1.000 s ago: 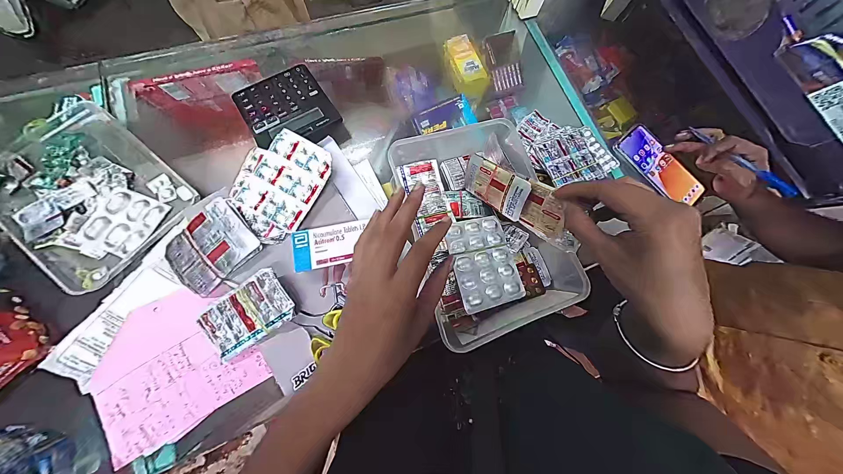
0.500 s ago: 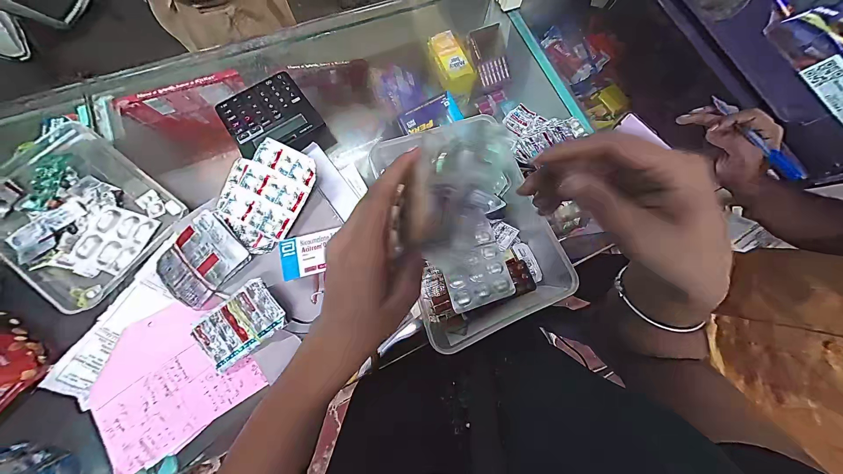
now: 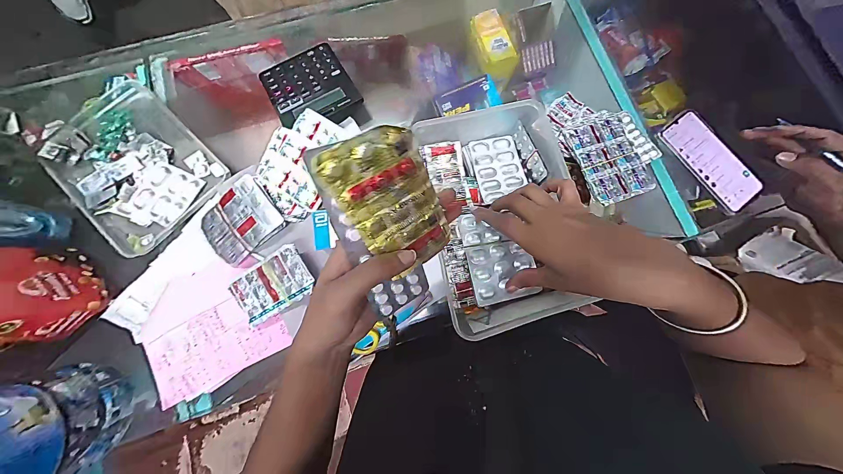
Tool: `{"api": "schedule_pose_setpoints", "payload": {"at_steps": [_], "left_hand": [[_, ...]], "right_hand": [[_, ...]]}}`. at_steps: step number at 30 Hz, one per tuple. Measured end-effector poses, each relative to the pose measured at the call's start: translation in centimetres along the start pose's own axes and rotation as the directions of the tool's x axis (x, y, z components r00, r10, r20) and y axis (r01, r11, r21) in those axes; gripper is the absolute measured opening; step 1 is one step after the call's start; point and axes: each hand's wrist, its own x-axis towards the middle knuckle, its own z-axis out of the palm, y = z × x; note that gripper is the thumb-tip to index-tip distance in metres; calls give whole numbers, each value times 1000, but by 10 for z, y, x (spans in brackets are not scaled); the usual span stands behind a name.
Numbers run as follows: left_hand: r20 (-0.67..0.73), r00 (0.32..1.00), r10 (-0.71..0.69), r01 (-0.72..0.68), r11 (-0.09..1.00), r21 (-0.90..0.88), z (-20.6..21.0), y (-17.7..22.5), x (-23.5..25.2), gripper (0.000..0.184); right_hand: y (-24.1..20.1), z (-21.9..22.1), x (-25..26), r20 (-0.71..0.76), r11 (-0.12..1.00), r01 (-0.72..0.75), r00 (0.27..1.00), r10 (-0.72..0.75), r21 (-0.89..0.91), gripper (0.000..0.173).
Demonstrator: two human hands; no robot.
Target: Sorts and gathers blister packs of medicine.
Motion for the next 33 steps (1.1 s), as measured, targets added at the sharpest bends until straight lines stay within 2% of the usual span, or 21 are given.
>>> {"api": "schedule_pose_setpoints", "payload": {"at_steps": [2,4,6,9,11,14,16,21,23,25,26,28,30,33], "left_hand": [[-13,1000,-17,16,999,-45,-3,-1,-2,35],[3,998,-58,58,992,-111,-9,-4,-3,40],[89,992,-92,108,975,-195,-16,-7,0,51],[101,990,-100,122,963,-240,-9,-4,0,41],[76,992,-103,117,969,-220,-7,-3,-1,36],[81,990,-119,132,973,-187,-4,-5,3,43],[108,988,-112,130,975,-179,-1,-6,8,47],[251,965,-76,141,957,-253,1,-8,7,44],[199,973,-113,159,960,-231,5,-6,2,31],[116,980,-164,188,954,-235,7,-5,-2,31],[103,980,-171,192,946,-260,5,-6,-5,30],[78,984,-158,175,925,-336,-1,-7,-10,27],[101,985,-143,172,895,-411,-8,-10,-14,24],[185,974,-131,210,829,-518,-17,-16,-14,21]], "right_hand": [[-2,-2,5,-4,1000,-4,1000,4,-4,92],[2,-4,8,-21,1000,-23,1000,23,10,82],[11,-5,10,-53,995,-33,998,39,96,70],[23,-21,3,-134,957,9,990,32,291,41],[26,-41,-4,-210,902,61,977,33,427,28],[18,-63,-9,-300,791,97,947,113,604,25],[9,-64,0,-355,735,171,929,101,657,25],[-6,-47,62,-383,681,286,924,-9,674,31],[-10,-45,66,-414,669,306,910,3,678,38],[-10,-48,55,-407,655,289,913,31,698,41],[-8,-48,47,-404,686,266,913,46,677,37],[-1,-45,29,-381,828,171,923,55,534,20],[8,-34,10,-279,941,86,960,10,328,29],[7,-16,-10,-150,986,29,989,-4,166,33]]}}
